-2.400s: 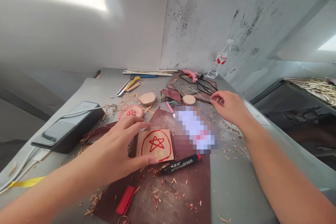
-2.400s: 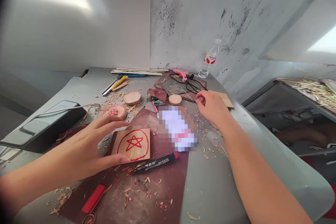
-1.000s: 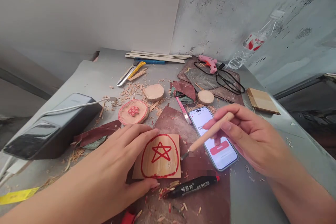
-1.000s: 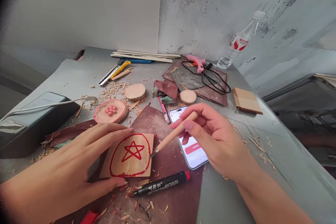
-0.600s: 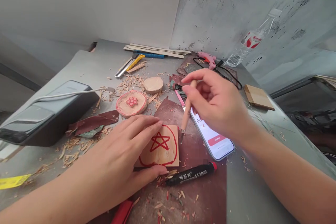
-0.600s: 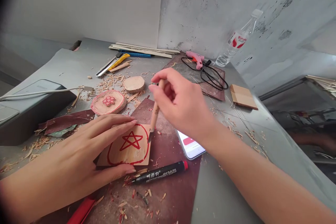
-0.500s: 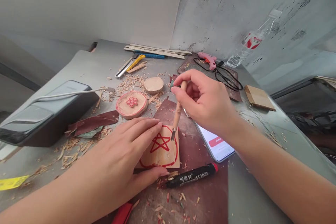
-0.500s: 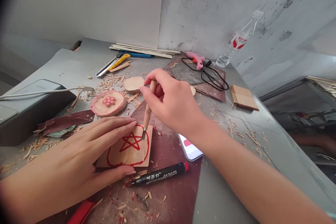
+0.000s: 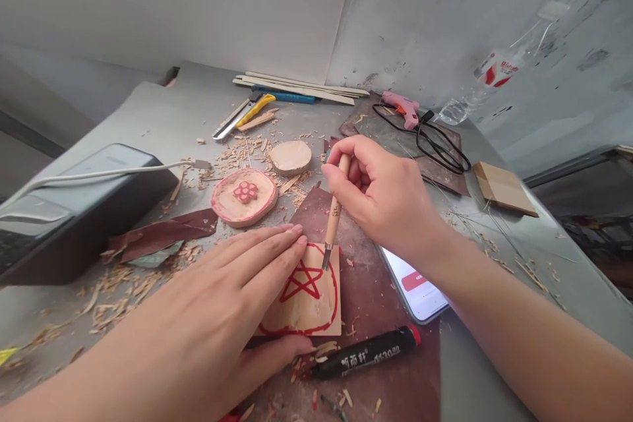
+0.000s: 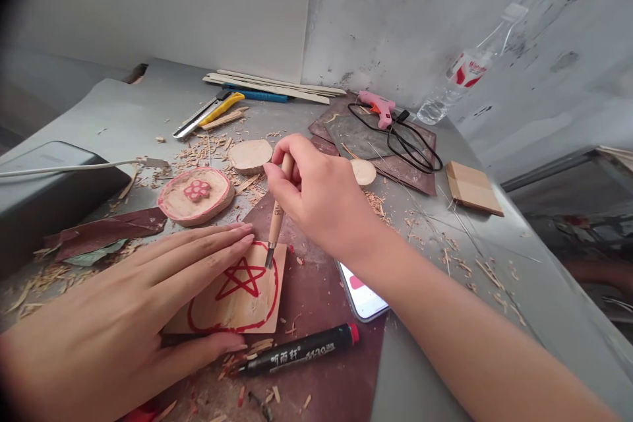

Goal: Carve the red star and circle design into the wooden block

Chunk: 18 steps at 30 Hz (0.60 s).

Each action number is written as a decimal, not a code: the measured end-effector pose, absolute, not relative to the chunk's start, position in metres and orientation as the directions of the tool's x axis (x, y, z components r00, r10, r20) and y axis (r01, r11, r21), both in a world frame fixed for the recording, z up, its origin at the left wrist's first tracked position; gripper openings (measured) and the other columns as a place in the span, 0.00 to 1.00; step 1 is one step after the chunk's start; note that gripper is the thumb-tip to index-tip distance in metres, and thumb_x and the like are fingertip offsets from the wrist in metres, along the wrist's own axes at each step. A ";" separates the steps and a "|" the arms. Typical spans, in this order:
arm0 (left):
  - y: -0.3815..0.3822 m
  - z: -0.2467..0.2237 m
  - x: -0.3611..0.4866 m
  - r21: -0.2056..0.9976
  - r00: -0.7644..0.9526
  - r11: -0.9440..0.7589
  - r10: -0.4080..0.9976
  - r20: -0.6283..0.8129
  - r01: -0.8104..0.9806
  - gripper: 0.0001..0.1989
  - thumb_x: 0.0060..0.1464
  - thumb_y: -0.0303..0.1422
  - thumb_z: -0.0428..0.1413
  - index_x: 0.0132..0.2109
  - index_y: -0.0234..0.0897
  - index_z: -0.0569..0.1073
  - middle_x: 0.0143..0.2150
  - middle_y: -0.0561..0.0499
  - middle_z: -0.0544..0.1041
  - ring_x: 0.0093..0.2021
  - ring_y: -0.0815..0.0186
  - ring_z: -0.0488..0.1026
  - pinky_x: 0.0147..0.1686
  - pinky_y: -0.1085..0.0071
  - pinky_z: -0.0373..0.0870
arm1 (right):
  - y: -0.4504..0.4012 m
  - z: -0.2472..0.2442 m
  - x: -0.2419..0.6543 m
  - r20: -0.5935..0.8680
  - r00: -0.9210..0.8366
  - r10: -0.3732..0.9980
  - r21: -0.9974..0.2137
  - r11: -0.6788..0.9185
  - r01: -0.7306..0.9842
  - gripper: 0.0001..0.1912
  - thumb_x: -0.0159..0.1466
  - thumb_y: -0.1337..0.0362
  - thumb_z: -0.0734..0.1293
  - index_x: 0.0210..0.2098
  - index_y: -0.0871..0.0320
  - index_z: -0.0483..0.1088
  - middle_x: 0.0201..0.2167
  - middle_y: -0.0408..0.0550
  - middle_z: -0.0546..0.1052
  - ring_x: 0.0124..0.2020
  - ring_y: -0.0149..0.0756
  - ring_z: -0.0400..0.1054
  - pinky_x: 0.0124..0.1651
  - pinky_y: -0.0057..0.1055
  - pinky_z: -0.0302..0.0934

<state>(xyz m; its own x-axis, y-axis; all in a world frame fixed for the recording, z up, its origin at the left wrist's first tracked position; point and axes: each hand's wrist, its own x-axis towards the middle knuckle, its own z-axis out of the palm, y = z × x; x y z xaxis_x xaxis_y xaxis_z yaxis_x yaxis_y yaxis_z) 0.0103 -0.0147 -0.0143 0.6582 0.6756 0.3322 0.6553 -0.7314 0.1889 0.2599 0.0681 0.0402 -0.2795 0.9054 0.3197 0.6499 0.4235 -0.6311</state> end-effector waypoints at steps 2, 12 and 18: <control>-0.016 -0.015 0.011 0.166 0.664 -0.732 0.673 0.327 0.660 0.37 0.79 0.57 0.48 0.75 0.34 0.75 0.73 0.34 0.81 0.70 0.37 0.82 0.65 0.40 0.86 | 0.070 0.037 0.259 0.376 -0.295 0.879 -0.600 0.473 0.645 0.05 0.76 0.64 0.70 0.41 0.53 0.72 0.26 0.35 0.75 0.25 0.30 0.66 0.35 0.31 0.61; -0.022 -0.025 0.004 0.143 0.670 -0.726 0.680 0.299 0.673 0.37 0.78 0.56 0.51 0.82 0.39 0.63 0.81 0.41 0.72 0.77 0.41 0.74 0.69 0.44 0.84 | 0.075 0.038 0.258 0.377 -0.320 0.869 -0.595 0.492 0.636 0.05 0.75 0.68 0.69 0.41 0.54 0.72 0.26 0.34 0.74 0.25 0.29 0.66 0.36 0.31 0.61; -0.022 -0.027 0.005 0.153 0.668 -0.716 0.693 0.272 0.681 0.42 0.78 0.54 0.52 0.86 0.39 0.53 0.83 0.42 0.68 0.80 0.42 0.71 0.71 0.45 0.82 | 0.077 0.036 0.258 0.386 -0.313 0.868 -0.591 0.493 0.639 0.04 0.75 0.67 0.68 0.42 0.53 0.72 0.27 0.35 0.75 0.25 0.30 0.66 0.37 0.31 0.62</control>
<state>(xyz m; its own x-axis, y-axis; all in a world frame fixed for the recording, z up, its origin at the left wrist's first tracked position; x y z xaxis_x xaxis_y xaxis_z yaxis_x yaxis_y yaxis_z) 0.0048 -0.0216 -0.0267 0.6676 0.6931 0.2719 0.6811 -0.7161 0.1530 0.2577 0.0772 0.0359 -0.3129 0.8680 0.3855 0.6390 0.4927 -0.5907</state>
